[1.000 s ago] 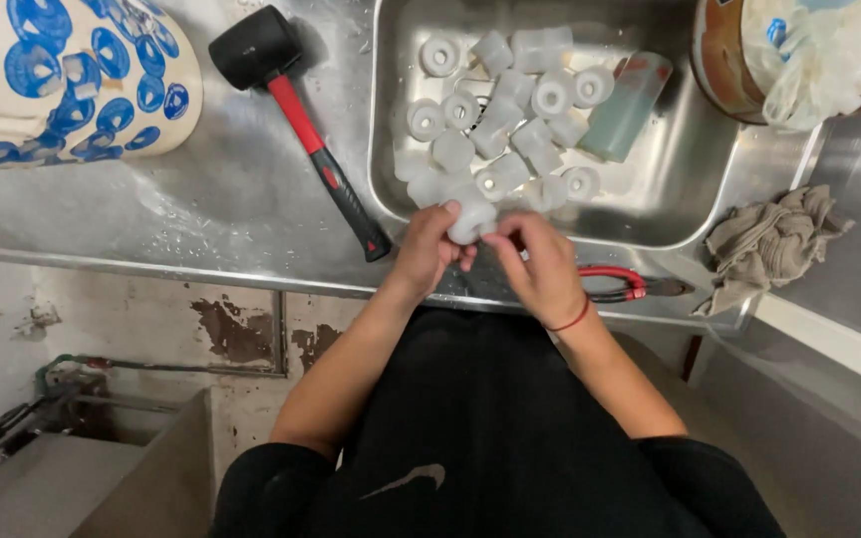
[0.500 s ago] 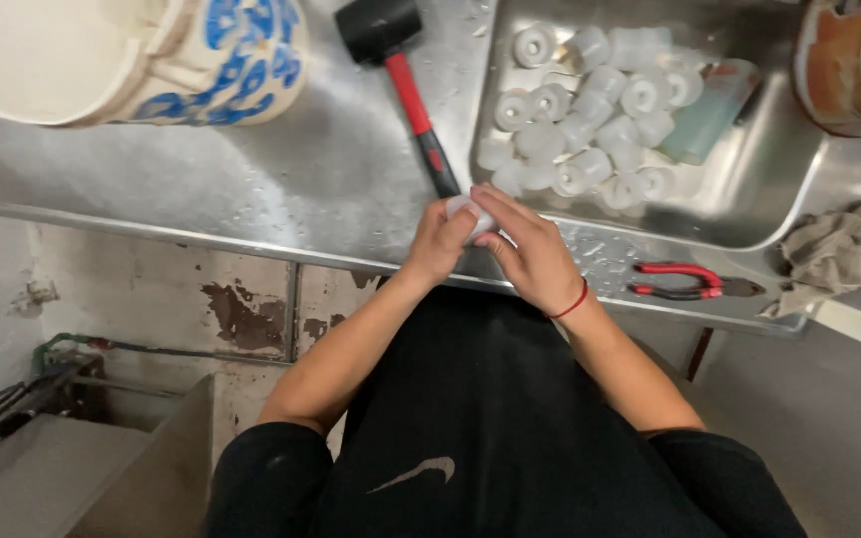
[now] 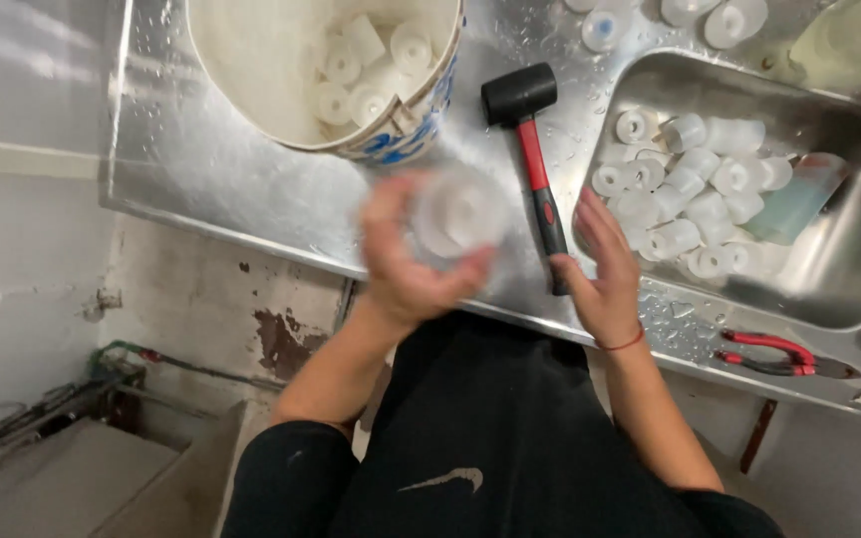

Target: The person is cleaning plastic bottle caps in a sink and transferring them to a bucket.

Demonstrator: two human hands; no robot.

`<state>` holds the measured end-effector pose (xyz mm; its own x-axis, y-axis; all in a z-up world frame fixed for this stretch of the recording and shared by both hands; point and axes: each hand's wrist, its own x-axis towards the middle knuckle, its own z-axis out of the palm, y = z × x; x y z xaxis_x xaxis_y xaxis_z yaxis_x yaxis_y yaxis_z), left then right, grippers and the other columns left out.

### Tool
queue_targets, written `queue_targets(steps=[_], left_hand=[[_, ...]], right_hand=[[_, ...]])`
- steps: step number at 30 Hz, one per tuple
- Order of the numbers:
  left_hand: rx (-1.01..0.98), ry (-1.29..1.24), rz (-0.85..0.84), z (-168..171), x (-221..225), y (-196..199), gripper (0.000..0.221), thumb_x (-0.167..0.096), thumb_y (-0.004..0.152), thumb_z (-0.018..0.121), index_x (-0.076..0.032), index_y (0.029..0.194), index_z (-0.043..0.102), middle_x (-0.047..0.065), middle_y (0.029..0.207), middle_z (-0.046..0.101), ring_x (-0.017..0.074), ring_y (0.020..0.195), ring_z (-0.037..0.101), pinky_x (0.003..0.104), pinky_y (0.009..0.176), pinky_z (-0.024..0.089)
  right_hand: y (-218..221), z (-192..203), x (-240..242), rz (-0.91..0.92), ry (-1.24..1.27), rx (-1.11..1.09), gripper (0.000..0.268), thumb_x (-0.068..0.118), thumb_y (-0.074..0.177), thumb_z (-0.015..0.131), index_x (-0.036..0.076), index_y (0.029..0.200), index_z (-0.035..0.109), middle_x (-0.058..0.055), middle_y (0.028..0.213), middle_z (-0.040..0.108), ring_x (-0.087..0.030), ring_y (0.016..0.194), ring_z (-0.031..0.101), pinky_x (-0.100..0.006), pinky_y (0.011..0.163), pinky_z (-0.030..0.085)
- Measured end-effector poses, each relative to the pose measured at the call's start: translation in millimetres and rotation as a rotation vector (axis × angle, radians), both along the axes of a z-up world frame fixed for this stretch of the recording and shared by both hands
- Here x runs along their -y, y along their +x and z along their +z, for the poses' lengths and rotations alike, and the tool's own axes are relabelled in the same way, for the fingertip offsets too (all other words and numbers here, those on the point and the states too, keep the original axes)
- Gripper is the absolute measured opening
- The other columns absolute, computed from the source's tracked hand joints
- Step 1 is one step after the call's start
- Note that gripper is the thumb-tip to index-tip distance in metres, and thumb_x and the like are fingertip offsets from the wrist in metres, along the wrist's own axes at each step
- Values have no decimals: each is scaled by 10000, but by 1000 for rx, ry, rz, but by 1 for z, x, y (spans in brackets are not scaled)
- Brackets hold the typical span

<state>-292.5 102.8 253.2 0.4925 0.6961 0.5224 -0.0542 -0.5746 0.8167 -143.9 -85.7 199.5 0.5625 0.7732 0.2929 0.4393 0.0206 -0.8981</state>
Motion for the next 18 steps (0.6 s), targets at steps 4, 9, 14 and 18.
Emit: queue_targets(steps=[4, 9, 14, 18], left_hand=[[-41, 337, 257, 59, -44, -4, 885, -417, 879, 837, -147, 1483, 249, 119, 1459, 439, 286, 1338, 509, 451, 1044, 563], [90, 468, 125, 37, -19, 50, 465, -347, 964, 644, -84, 1293, 449, 144, 1244, 540, 296, 1159, 574, 429, 1030, 520], [-300, 239, -468, -95, 57, 168, 231, -177, 891, 726, -81, 1101, 715, 97, 927, 694, 298, 869, 693, 385, 767, 564], [-928, 33, -655, -163, 90, 254, 433, -168, 958, 528, -71, 1378, 567, 253, 1056, 712, 456, 967, 706, 594, 822, 546]], right_hand=[[7, -12, 42, -165, -250, -5, 324, 77, 965, 636, -56, 1258, 599, -225, 1361, 581, -320, 1285, 561, -405, 1067, 510], [6, -44, 108, -382, -372, -95, 236, 119, 969, 627, 4, 1169, 674, -147, 1214, 679, -247, 1142, 640, -350, 942, 569], [10, -41, 152, -532, -300, -223, 195, 8, 936, 670, 2, 1125, 718, -183, 1122, 712, -331, 1101, 677, -387, 855, 591], [28, -39, 193, -561, -307, -212, 199, 30, 937, 670, 35, 1129, 724, -167, 1141, 716, -313, 1114, 676, -378, 859, 581]])
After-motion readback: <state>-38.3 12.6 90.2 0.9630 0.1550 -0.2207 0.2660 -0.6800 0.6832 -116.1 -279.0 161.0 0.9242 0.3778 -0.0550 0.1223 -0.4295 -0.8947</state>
